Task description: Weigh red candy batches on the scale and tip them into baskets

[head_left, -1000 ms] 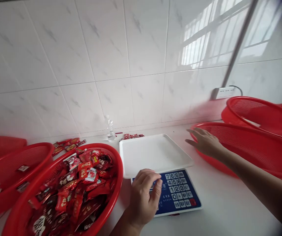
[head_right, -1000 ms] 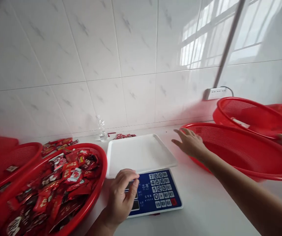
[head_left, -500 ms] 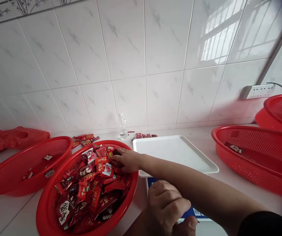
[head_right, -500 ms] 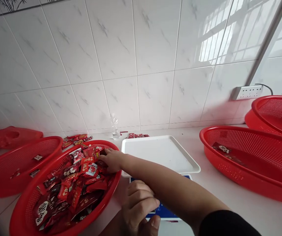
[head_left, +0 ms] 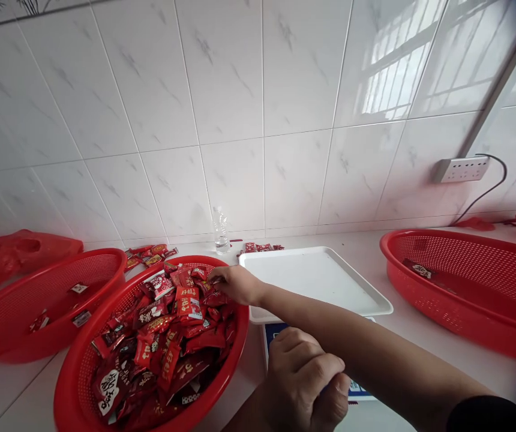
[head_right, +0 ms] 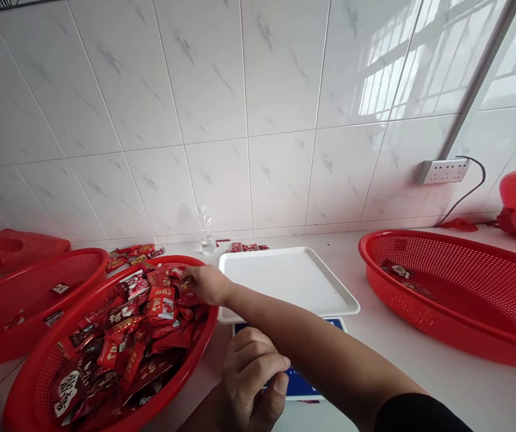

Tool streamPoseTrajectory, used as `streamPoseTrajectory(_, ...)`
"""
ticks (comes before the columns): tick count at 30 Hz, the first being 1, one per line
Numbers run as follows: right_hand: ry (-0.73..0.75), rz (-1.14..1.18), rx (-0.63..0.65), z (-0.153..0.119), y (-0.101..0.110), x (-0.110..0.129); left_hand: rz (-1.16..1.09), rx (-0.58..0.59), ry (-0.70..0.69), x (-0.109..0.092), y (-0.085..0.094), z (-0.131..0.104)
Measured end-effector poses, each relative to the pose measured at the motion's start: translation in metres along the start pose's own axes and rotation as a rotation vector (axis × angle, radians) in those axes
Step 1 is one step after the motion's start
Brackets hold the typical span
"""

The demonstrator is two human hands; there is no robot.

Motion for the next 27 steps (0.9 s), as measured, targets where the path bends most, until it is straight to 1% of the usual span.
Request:
streamPoseTrajectory(3,-0.065,0.023,-0.113,-0.015,0.021,-0.012,-0.013,0.029,0.016,0.002,0.0,0.001)
streamPoseTrajectory(6,-0.145,-0.028,-0.182,-0.036,0.046,-0.032,-0.031,0.046,0.024,0.002,-0.003,-0.001)
streamPoseTrajectory(9,-0.217,-0.11,-0.161,-0.055,0.062,-0.049,-0.036,0.06,0.021,0.0,-0.006,-0.002)
streamPoseTrajectory(11,-0.213,-0.141,-0.114,-0.063,0.064,-0.052,-0.042,0.049,0.012,-0.002,-0.007,-0.002)
streamPoseTrajectory(13,-0.148,-0.144,-0.068,-0.064,0.059,-0.044,-0.05,0.023,-0.014,-0.004,-0.007,-0.002)
streamPoseTrajectory(15,-0.042,-0.127,-0.008,-0.059,0.048,-0.028,-0.052,0.002,-0.037,-0.005,-0.006,-0.003)
streamPoseTrajectory(18,0.089,-0.156,0.166,-0.041,0.027,-0.004,-0.044,-0.015,-0.032,-0.005,-0.005,-0.005)
streamPoseTrajectory(20,0.099,-0.204,0.243,-0.025,0.014,0.006,-0.035,-0.013,-0.024,-0.004,-0.006,-0.007)
streamPoseTrajectory(23,0.094,-0.31,0.297,-0.005,-0.001,0.012,0.005,-0.044,-0.028,-0.002,-0.007,-0.009)
streamPoseTrajectory(27,0.153,-0.422,0.396,0.006,-0.019,0.015,0.104,-0.108,-0.009,0.001,-0.007,-0.007)
Point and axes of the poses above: each hand's wrist, its own z-axis towards the middle knuckle, its own y-axis out of the back of the hand, x = y × z, the point moved 2 cm from there along z, towards the middle knuckle, and after that the axes turned 3 degrees about z, right-handed, at the moved point
